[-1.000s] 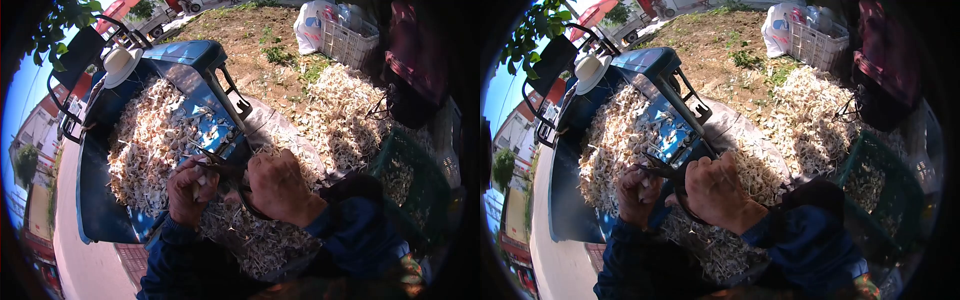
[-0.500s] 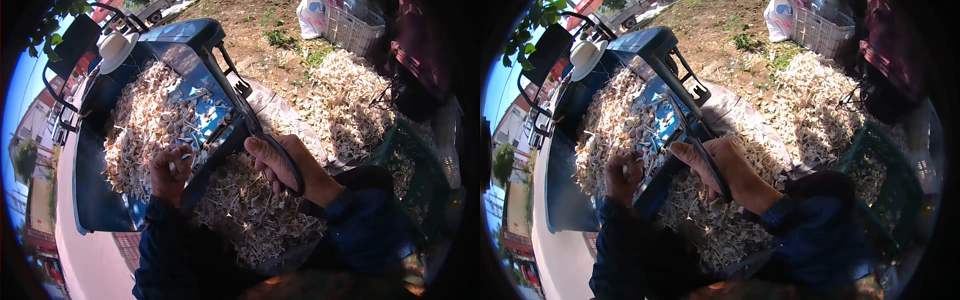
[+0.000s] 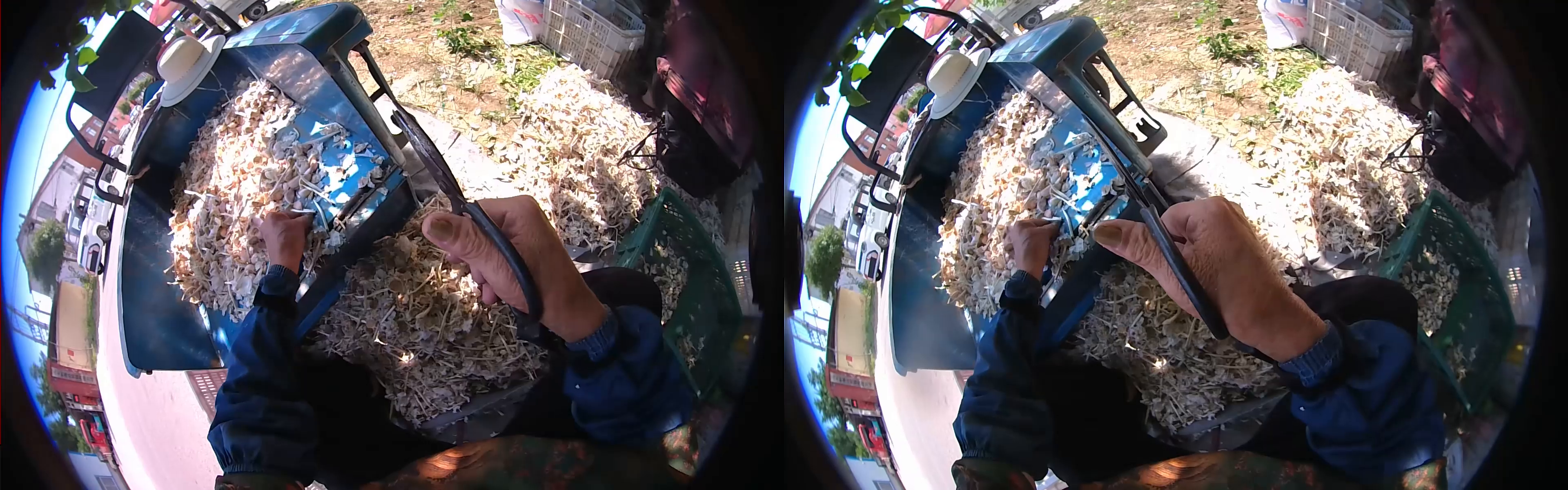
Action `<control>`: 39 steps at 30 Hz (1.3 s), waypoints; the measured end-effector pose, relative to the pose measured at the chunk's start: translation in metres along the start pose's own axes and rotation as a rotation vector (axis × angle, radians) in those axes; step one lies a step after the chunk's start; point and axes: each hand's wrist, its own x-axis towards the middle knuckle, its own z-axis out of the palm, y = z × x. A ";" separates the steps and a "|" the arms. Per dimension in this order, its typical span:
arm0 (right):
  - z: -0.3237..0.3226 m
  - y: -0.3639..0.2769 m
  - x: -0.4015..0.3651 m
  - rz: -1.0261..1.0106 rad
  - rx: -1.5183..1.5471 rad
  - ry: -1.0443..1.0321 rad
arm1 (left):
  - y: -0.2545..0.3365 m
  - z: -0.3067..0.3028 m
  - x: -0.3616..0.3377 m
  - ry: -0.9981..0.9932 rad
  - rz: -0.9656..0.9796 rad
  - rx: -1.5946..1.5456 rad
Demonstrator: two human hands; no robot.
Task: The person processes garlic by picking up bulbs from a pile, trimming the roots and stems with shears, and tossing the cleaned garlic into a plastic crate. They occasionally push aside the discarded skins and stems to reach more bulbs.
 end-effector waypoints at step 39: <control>-0.014 -0.022 -0.006 0.090 0.073 -0.138 | 0.029 -0.009 -0.053 0.049 0.148 -0.065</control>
